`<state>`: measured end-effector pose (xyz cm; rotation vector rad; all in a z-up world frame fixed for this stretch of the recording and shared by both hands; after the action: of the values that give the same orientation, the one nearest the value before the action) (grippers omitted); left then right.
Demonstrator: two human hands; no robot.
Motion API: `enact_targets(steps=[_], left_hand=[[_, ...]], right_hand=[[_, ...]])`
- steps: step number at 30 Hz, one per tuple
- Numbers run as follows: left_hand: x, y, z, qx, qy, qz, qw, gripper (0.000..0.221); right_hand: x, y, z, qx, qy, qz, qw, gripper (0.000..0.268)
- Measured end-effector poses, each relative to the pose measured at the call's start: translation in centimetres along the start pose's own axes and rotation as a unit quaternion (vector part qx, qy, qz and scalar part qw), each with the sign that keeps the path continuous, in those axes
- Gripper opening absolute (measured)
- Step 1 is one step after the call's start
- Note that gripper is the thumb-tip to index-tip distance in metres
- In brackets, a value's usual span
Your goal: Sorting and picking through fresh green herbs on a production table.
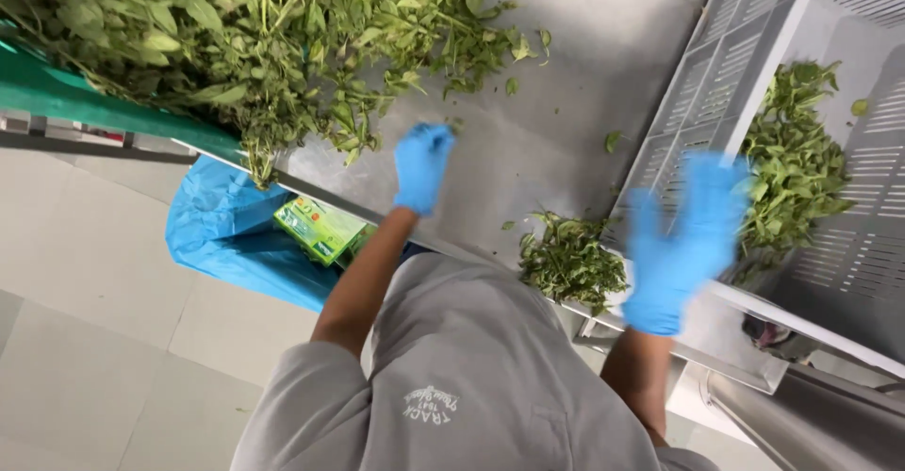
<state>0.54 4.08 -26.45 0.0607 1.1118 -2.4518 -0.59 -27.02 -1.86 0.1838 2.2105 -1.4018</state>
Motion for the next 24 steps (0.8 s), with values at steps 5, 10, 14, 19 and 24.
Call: enact_targets(steps=[5,10,14,19,24], left_hand=[[2.6,-4.0,10.3,0.369,-0.051,-0.165,0.913,0.018],[1.1,-4.1,9.1,0.521,-0.098,-0.21,0.821,0.026],[-0.4,-1.7,-1.8,0.238,-0.008,0.004,0.971,0.022],[-4.4,-7.0,-4.0,-0.231,0.063,0.169,0.956,0.036],[-5.9,-0.1,-10.8,-0.316,0.089,0.068,0.942,0.014]], right_hand=[[0.9,5.6,-5.2,-0.217,-0.024,-0.216,0.952,0.053],[-2.0,1.7,0.4,-0.186,0.163,0.024,0.969,0.018],[-4.0,-3.5,5.6,-0.333,0.142,0.243,0.9,0.011],[-1.4,-1.6,7.5,0.032,0.072,0.158,0.984,0.039],[-2.6,7.5,0.7,-0.115,0.054,0.002,0.992,0.036]])
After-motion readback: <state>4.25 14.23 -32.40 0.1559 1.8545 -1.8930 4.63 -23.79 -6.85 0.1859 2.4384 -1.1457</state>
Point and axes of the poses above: each hand's wrist, its own x-axis away from the middle knuckle, its own y-axis out of the palm, z = x × y, the point moved 1 cm from there along -x, towards the middle knuckle, and after that the axes turned 5 degrees about -x, right-handed, at the moved point
